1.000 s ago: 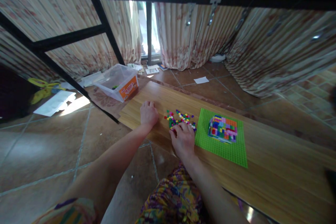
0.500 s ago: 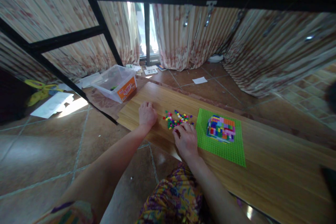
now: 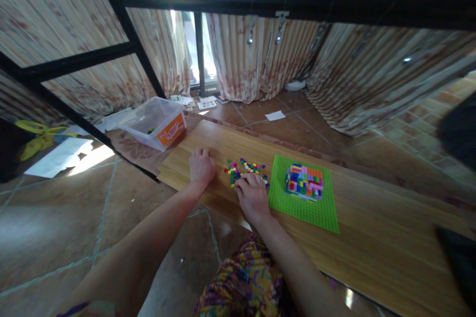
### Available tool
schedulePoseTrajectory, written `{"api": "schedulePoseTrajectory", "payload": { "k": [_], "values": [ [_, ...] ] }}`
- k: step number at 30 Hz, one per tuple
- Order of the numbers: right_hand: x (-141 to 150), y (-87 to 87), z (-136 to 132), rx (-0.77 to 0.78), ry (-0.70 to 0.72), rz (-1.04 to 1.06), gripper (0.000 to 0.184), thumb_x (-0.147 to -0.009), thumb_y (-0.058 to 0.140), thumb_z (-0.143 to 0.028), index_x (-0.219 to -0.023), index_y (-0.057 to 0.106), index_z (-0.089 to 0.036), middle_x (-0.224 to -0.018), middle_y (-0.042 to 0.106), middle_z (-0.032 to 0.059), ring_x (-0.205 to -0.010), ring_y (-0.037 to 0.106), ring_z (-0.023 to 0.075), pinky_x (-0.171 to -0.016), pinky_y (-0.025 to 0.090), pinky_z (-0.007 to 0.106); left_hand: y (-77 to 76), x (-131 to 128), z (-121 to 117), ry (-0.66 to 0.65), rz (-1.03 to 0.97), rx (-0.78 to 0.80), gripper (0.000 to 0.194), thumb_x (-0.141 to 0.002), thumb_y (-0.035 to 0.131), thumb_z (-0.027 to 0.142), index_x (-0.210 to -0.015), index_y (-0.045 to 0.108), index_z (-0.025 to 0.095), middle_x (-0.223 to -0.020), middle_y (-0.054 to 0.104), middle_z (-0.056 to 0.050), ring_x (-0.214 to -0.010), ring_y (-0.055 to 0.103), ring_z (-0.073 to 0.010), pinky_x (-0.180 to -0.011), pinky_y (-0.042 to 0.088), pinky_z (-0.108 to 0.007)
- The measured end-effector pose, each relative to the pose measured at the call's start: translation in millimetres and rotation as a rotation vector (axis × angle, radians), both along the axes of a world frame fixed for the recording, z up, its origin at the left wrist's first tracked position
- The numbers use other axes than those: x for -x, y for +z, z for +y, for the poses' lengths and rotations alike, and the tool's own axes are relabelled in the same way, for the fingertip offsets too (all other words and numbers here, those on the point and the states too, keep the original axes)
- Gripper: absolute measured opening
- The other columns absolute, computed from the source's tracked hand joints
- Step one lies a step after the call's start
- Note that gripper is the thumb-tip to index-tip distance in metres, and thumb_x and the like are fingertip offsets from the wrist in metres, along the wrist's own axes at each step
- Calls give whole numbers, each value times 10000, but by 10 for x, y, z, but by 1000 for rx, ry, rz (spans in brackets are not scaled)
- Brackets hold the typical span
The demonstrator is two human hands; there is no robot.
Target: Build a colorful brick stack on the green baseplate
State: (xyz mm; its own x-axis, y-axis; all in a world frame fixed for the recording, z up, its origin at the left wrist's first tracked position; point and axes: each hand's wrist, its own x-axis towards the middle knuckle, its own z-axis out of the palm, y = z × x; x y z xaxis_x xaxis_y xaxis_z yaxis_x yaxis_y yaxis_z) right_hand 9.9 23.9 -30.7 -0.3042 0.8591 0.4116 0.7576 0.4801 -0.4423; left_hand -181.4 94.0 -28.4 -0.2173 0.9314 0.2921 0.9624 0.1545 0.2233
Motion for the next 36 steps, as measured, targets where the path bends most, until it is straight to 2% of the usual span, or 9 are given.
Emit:
{"api": "schedulePoseTrajectory", "payload": {
  "k": [8, 12, 14, 17, 22, 26, 30, 36],
  "values": [
    [16, 50, 0, 15, 0, 6, 72, -876, 654, -147, -828, 655, -202, -973, 662, 68, -985, 554, 237, -908, 434, 380, 11, 13, 24, 4, 36, 4, 332, -889, 420, 160, -1118, 658, 118, -1113, 642, -153, -1087, 583, -291, -889, 464, -389],
    [-60, 155, -129, 76, -32, 170, 114, -915, 585, -149, -848, 646, -217, -871, 669, 42, -846, 603, 201, -807, 475, 324, 6, 35, 38, -1, 46, -8, 347, -886, 421, 165, -1128, 662, 106, -1118, 644, -164, -1083, 583, -301, -897, 464, -402],
    [-172, 234, -223, 111, -69, 313, 137, -943, 544, -176, -885, 660, -221, -863, 679, 34, -808, 630, 177, -757, 488, 288, -11, 49, 50, -4, 47, -18, 348, -886, 419, 169, -1121, 668, 106, -1114, 643, -168, -1073, 586, -303, -898, 464, -406],
    [-455, 355, -341, 120, -147, 467, 175, -963, 523, -243, -937, 695, -228, -909, 708, 39, -834, 664, 166, -771, 508, 279, -43, 67, 69, -11, 50, -33, 352, -883, 420, 176, -1119, 672, 111, -1112, 641, -171, -1066, 590, -304, -903, 463, -410],
    [-1079, 459, -356, 42, -348, 490, 228, -941, 543, -332, -974, 736, -215, -980, 727, 75, -906, 676, 201, -826, 525, 338, -70, 82, 86, -2, 21, -39, 354, -879, 425, 188, -1120, 674, 116, -1133, 635, -175, -1089, 581, -312, -912, 464, -425],
    [-1466, 453, -317, 77, -469, 467, 268, -913, 556, -382, -958, 748, -200, -1007, 732, 96, -905, 677, 214, -816, 527, 350, -62, 81, 88, -1, 3, -36, 357, -877, 425, 189, -1119, 678, 119, -1140, 633, -174, -1105, 576, -309, -934, 460, -426],
    [-1645, 397, -343, 123, -576, 457, 302, -885, 563, -413, -973, 742, -186, -974, 741, 100, -858, 678, 218, -795, 522, 358, -37, 71, 84, 4, 8, -23, 364, -879, 418, 202, -1121, 675, 111, -1151, 629, -177, -1095, 577, -314, -921, 467, -429],
    [-1685, 340, -311, 146, -681, 481, 309, -828, 598, -432, -908, 736, -167, -879, 754, 101, -779, 684, 223, -759, 524, 356, -42, 82, 94, 1, 19, -32, 369, -878, 411, 209, -1116, 681, 128, -1139, 631, -172, -1089, 576, -312, -941, 458, -435]
  ]
}}
